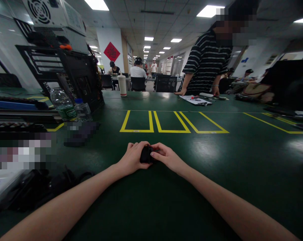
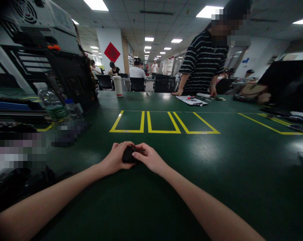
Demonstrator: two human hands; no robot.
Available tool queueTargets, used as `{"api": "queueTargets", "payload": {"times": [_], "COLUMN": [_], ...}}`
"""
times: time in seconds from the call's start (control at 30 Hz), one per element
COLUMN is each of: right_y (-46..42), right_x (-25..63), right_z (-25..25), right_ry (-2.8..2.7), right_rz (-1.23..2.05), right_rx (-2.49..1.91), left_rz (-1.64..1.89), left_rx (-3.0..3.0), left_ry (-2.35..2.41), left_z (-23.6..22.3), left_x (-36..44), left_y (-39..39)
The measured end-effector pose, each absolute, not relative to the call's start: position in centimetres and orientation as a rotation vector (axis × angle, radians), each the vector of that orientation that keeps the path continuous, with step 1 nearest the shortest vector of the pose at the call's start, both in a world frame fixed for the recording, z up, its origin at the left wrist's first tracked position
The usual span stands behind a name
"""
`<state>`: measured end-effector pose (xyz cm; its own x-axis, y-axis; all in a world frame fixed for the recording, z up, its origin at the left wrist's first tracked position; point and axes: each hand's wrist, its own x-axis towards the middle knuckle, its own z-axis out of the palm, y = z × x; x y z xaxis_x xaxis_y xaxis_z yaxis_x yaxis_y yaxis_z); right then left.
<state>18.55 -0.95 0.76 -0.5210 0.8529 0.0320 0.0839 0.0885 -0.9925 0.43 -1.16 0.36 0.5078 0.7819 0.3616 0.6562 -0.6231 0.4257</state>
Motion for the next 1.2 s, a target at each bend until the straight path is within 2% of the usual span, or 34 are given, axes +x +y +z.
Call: {"api": "queueTargets", "payload": {"times": [0.17, 0.47, 0.77, 1.03, 1.2], "right_y": [-1.16, -1.16, -1.15, -1.22, -1.12], "right_x": [18.62, 18.25, 18.74, 18.24, 18.63], "right_z": [0.74, 0.67, 0.77, 0.91, 0.98], "right_ry": [-1.719, -1.718, -1.715, -1.715, -1.739], "right_rz": [1.537, 1.416, 1.571, 1.452, 1.544], "right_rx": [-0.845, -0.948, -0.785, -0.938, -0.862], "left_rz": [0.749, 0.763, 0.774, 0.767, 0.748], "left_rx": [2.511, 2.516, 2.516, 2.509, 2.489], "left_ry": [1.23, 1.208, 1.228, 1.226, 1.233], "left_z": [0.37, 0.52, 0.33, 0.36, 0.44], "left_x": [0.33, 0.33, 0.42, 0.36, 0.39], "left_y": [-1.17, -1.19, -1.12, -1.16, -1.19]}}
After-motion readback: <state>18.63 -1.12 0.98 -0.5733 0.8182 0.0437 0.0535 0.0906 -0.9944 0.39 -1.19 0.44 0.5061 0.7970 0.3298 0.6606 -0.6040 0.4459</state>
